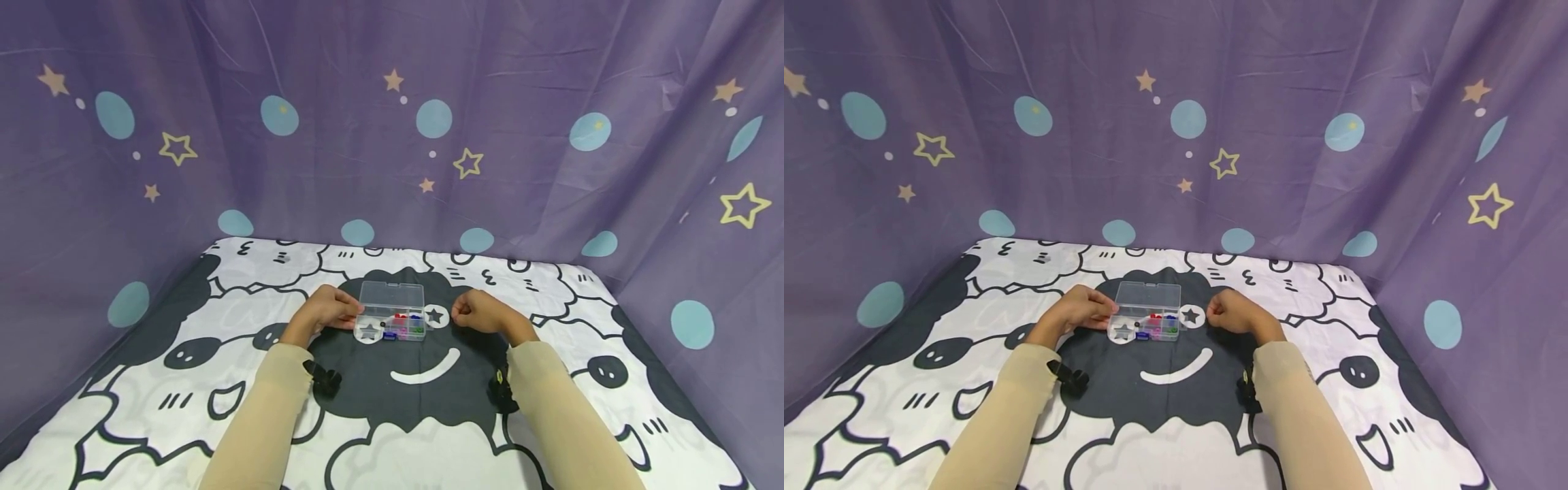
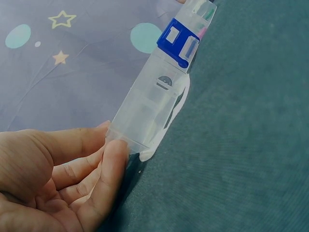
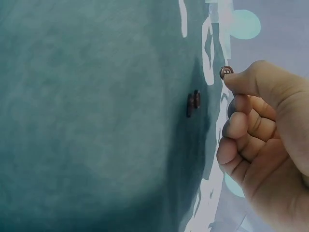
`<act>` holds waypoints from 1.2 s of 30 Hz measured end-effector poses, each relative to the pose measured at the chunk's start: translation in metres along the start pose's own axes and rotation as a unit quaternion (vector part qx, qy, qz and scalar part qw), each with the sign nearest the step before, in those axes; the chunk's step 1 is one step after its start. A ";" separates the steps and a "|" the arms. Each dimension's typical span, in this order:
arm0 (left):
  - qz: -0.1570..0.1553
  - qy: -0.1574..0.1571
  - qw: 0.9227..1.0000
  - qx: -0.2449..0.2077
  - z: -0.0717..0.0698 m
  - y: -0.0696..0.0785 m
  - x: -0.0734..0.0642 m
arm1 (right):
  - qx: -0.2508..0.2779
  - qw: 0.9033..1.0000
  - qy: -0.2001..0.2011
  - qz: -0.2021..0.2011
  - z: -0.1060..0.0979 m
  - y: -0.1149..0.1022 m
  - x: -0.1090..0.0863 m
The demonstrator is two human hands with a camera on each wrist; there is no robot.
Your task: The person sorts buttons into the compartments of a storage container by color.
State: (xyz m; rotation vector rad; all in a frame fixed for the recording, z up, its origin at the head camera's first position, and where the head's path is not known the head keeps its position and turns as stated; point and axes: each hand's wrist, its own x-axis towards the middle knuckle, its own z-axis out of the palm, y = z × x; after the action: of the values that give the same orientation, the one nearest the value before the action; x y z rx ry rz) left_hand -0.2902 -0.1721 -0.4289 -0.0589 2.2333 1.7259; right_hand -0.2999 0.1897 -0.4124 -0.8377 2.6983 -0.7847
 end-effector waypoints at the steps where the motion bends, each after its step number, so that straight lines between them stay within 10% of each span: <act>1: 0.000 0.001 1.000 0.000 0.000 0.000 0.000 | 0.003 1.000 0.001 -0.001 0.000 -0.001 0.000; 36: 0.000 0.004 1.000 0.011 -0.001 0.000 0.000 | 0.002 0.998 0.004 -0.068 0.014 -0.045 0.021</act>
State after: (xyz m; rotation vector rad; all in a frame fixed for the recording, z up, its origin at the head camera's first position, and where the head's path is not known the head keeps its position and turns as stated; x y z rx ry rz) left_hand -0.2906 -0.1727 -0.4289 -0.0606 2.2594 1.7034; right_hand -0.2918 0.1404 -0.4007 -1.0296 2.6680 -0.8220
